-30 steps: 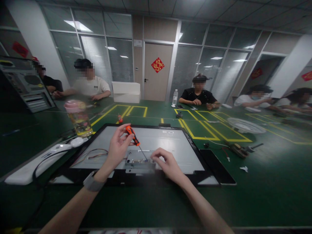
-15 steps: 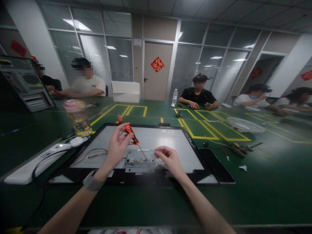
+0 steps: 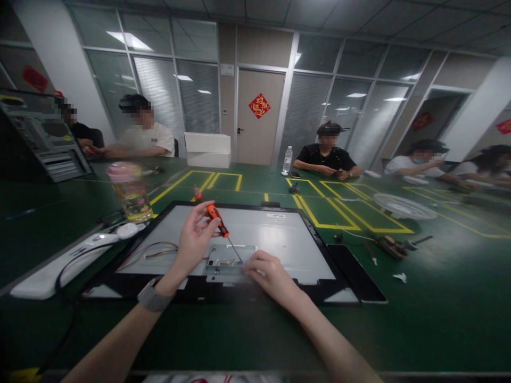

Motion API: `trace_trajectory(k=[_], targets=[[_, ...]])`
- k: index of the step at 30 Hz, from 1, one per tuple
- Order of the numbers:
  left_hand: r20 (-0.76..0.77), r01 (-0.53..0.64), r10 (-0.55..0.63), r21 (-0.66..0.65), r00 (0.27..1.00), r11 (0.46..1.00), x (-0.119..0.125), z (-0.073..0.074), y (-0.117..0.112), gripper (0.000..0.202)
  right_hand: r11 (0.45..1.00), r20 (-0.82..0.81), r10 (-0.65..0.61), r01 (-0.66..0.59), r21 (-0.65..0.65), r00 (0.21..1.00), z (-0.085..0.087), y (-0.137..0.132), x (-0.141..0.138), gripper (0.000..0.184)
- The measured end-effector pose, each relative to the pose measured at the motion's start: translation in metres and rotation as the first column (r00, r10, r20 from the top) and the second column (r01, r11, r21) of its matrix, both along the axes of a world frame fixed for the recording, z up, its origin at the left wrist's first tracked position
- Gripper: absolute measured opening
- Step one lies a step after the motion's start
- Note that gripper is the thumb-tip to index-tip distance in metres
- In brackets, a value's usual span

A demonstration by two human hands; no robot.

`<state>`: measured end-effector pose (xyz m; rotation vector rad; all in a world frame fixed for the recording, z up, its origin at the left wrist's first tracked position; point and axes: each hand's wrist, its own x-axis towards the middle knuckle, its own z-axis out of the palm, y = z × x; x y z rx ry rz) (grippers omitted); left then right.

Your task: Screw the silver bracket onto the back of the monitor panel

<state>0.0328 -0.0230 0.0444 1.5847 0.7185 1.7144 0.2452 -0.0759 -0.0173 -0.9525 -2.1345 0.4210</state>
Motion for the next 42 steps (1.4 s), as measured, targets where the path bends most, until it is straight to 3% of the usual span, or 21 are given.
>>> trace_trajectory(k=[6, 15, 23, 31, 42], targets=[[0.003, 0.008, -0.007, -0.014, 1.0, 1.0, 0.0, -0.001, 0.0, 0.039, 0.997, 0.238, -0.045, 0.029, 0.071, 0.97, -0.001, 0.001, -0.001, 0.022], [-0.017, 0.024, -0.024, -0.022, 1.0, 0.999, 0.0, -0.001, 0.0, 0.04, 0.994, 0.282, -0.056, 0.028, 0.101, 0.958, 0.009, 0.001, -0.004, 0.015], [-0.023, 0.023, -0.023, -0.031, 0.999, 0.999, 0.001, -0.003, 0.0, 0.041, 0.969, 0.439, -0.093, -0.02, 0.246, 0.894, 0.015, 0.0, -0.004, 0.018], [-0.049, 0.053, -0.057, -0.083, 0.997, 0.995, 0.001, -0.007, -0.001, 0.042, 0.97, 0.399, -0.092, -0.008, 0.241, 0.912, 0.013, 0.0, -0.003, 0.022], [-0.159, 0.093, -0.097, -0.028, 0.983, 0.995, 0.009, -0.01, -0.01, 0.04, 0.978, 0.345, -0.077, 0.004, 0.208, 0.935, 0.007, 0.001, 0.003, 0.023]])
